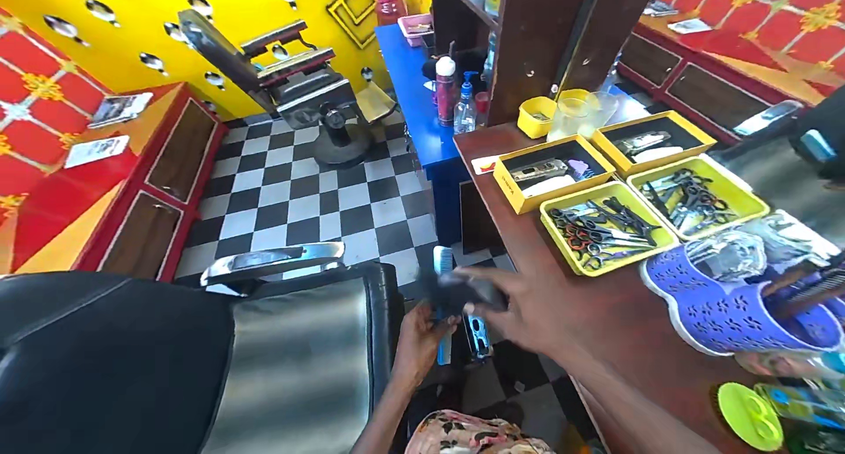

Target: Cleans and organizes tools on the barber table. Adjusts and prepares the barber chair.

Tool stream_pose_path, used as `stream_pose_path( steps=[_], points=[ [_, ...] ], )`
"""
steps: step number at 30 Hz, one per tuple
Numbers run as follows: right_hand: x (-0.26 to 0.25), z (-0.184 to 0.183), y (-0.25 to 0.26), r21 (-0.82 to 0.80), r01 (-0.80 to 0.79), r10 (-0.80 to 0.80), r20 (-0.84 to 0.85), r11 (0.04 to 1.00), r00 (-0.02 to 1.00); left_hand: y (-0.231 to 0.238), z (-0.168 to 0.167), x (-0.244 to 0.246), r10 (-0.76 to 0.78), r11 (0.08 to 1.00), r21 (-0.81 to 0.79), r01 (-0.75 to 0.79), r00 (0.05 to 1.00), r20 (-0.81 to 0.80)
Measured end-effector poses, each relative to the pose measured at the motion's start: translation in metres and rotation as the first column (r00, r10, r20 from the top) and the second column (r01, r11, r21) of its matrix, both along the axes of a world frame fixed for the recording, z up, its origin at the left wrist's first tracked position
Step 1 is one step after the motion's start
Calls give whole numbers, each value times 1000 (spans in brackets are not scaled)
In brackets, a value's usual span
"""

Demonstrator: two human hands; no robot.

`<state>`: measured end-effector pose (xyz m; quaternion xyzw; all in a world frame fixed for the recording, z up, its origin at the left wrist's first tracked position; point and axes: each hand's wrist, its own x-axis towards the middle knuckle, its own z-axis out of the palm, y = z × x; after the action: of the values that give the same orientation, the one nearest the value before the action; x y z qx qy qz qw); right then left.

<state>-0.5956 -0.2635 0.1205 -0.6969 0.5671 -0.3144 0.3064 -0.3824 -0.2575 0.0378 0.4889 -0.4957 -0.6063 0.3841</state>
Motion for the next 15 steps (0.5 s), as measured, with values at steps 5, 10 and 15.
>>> stream_pose_path(
  steps=[5,10,15],
  points=[
    [2,-18,-27,-101,239,-248,-88,966,965,4,0,2,8,987,163,8,995,-96],
    [21,-25,-9,-168,22,-48,-153,986,987,0,-3,-6,125,965,260,-46,946,-298],
    [22,-34,32,30,-176,178,-177,984,968,-14,-1,-6,348,881,446,-155,852,-390]
  ],
)
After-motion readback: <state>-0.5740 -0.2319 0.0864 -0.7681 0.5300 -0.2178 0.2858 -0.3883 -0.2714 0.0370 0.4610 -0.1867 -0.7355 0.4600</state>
